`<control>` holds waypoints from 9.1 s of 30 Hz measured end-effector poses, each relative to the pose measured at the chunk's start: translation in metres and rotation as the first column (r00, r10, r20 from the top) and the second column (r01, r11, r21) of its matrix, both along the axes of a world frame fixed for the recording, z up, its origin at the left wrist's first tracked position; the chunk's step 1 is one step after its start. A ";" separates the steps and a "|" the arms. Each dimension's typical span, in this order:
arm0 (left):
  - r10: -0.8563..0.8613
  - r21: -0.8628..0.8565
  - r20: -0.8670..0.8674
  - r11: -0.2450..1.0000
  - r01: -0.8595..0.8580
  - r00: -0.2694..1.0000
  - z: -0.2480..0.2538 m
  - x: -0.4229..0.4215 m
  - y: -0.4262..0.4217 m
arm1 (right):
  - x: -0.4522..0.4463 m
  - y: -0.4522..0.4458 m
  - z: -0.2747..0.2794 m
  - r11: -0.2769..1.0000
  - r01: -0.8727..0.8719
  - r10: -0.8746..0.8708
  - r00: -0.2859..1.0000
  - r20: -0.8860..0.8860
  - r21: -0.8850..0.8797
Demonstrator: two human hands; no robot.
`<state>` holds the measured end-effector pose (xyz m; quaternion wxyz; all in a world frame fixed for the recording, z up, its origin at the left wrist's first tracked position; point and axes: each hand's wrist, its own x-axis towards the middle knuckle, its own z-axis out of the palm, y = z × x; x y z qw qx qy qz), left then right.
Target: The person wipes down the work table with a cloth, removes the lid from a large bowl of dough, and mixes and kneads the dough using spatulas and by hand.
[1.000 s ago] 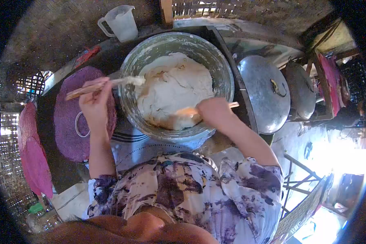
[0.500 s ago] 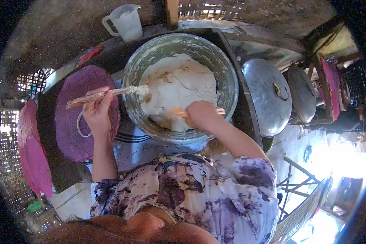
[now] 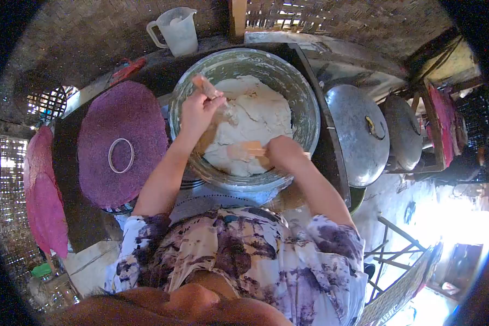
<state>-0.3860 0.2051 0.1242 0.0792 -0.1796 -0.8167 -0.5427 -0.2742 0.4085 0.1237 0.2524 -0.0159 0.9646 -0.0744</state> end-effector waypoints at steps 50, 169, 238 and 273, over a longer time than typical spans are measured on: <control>-0.192 -0.918 0.390 -0.007 0.397 0.900 -0.059 0.004 -0.025 | 0.060 0.055 -0.016 0.720 0.367 -0.589 0.772 -0.240 -0.589; -0.391 0.641 0.586 0.760 -0.110 0.710 -0.123 0.100 -0.086 | -0.078 -0.138 -0.031 0.946 -0.320 0.324 0.937 -0.135 0.051; -0.115 -0.172 0.066 0.977 0.125 0.991 -0.027 0.010 0.028 | -0.079 0.016 -0.048 0.879 0.466 -0.415 0.853 -0.318 0.104; -0.200 -0.284 -0.276 0.952 0.119 0.940 -0.049 0.101 -0.053 | -0.146 0.057 -0.035 0.930 0.167 0.048 0.828 -0.558 0.328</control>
